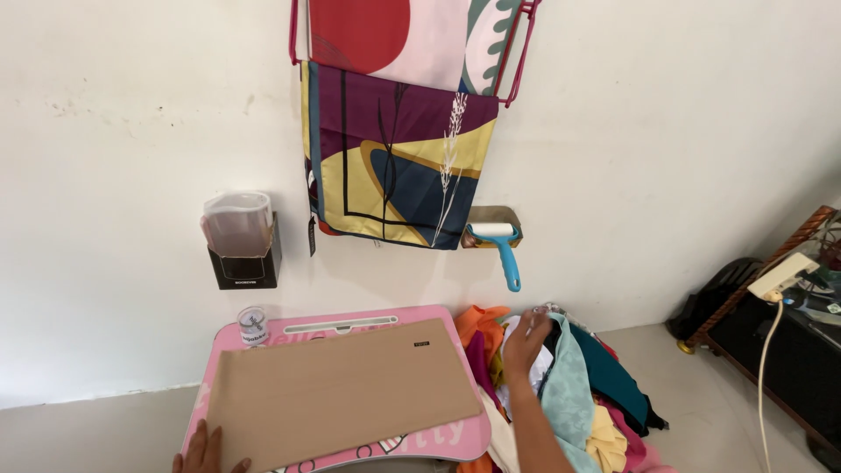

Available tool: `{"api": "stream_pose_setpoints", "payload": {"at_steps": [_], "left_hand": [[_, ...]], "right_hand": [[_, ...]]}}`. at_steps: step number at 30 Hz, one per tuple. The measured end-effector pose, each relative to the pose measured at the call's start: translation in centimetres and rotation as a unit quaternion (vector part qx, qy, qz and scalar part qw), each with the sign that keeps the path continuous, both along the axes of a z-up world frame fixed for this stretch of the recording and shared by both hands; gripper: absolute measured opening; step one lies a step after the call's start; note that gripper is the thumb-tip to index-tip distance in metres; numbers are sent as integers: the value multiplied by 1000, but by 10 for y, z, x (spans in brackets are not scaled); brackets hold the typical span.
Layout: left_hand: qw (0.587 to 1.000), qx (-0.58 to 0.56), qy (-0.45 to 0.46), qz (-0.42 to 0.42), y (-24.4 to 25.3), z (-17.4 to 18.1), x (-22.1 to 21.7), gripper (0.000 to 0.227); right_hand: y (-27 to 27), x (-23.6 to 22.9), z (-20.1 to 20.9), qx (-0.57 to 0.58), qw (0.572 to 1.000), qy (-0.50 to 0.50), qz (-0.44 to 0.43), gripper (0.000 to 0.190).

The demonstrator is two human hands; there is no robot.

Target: Folding a beige garment and cleaning it with a lint roller on a small table

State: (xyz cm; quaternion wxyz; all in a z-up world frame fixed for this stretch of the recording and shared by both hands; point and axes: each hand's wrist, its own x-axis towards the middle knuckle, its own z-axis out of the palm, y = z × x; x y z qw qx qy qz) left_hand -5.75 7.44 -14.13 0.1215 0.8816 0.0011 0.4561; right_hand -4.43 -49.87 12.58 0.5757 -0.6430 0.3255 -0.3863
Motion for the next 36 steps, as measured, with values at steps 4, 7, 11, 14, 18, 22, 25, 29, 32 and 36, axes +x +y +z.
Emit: {"api": "stream_pose_setpoints", "payload": {"at_steps": [4, 7, 11, 14, 18, 22, 25, 29, 32, 36], "left_hand": [[957, -154, 242, -36, 18, 16, 17, 103], [906, -278, 318, -14, 13, 46, 17, 99], [811, -222, 537, 76, 12, 88, 11, 94], [805, -181, 555, 108, -12, 165, -27, 69], [794, -210, 562, 99, -9, 179, -30, 62], [791, -246, 560, 7, 10, 167, -37, 56], [791, -216, 571, -45, 19, 189, -59, 58], [786, -170, 590, -65, 42, 179, -47, 51], [763, -138, 629, -51, 60, 200, -49, 48], [778, -160, 607, -35, 83, 230, -56, 60]], "right_hand": [[-15, 17, 87, -132, 986, -66, 72, 71], [-16, 34, 122, -168, 975, 60, 131, 79], [-57, 90, 86, -276, 946, 101, 138, 47], [-50, 75, 91, -302, 949, 13, 91, 36], [-28, 13, 114, -334, 931, -140, 55, 36], [-1, -48, 115, -383, 899, -114, 180, 28], [22, -56, 80, -393, 854, 7, 341, 29], [79, -43, 19, -434, 734, 138, 503, 34], [138, -37, -12, -417, 702, 178, 549, 34], [226, -40, -4, -411, 659, 198, 598, 35]]}}
